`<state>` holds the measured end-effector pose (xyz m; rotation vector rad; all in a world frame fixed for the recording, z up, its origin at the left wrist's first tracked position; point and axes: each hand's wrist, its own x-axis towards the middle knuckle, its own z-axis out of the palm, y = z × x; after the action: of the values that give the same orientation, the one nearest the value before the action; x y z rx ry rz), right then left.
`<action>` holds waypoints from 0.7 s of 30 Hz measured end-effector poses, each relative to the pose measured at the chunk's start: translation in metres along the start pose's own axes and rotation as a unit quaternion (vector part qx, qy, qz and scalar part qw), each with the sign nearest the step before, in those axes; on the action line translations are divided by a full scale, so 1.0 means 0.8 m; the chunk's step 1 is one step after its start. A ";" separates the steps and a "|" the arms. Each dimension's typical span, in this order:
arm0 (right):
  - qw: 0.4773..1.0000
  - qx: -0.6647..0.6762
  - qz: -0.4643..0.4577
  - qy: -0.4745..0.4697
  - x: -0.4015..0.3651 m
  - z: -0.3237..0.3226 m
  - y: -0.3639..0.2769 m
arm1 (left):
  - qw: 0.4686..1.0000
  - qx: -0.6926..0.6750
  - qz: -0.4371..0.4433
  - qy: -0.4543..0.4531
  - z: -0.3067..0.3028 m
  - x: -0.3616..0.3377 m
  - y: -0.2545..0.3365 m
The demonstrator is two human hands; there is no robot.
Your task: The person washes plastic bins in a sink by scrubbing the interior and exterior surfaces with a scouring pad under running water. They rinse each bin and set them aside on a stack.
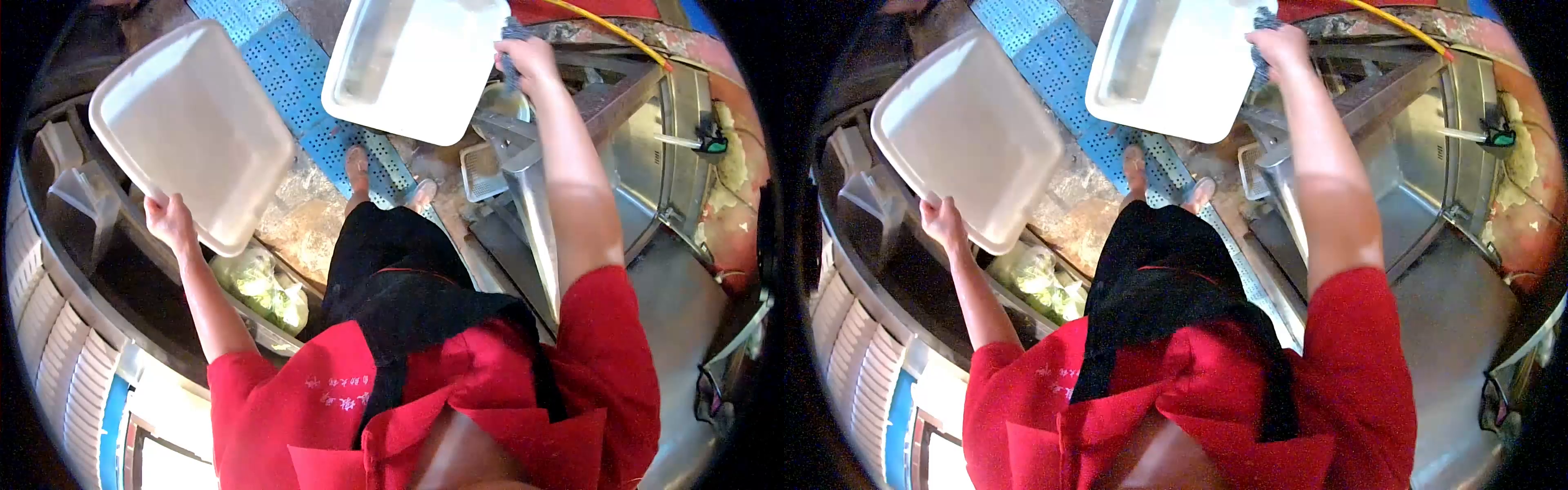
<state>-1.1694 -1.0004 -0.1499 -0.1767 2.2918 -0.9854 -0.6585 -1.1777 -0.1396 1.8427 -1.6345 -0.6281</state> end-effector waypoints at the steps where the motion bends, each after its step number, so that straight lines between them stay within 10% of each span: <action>1: 0.995 -0.073 0.034 0.054 0.034 0.030 0.032 | 1.000 -0.010 -0.026 -0.006 -0.006 -0.005 -0.026; 9: 0.954 0.082 0.287 0.015 0.064 0.087 0.157 | 0.985 0.020 -0.163 -0.048 -0.043 -0.058 -0.122; 13: 0.972 0.078 0.217 -0.045 0.095 0.083 0.192 | 0.976 0.103 -0.185 -0.050 -0.033 -0.073 -0.144; 21: 0.984 0.127 -0.037 -0.121 -0.073 0.036 -0.074 | 0.978 0.004 -0.197 -0.063 -0.021 -0.048 -0.069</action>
<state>-1.1132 -1.0396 -0.0949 -0.2601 1.9328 -1.2137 -0.6132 -1.1340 -0.1676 2.1935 -1.3533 -0.9225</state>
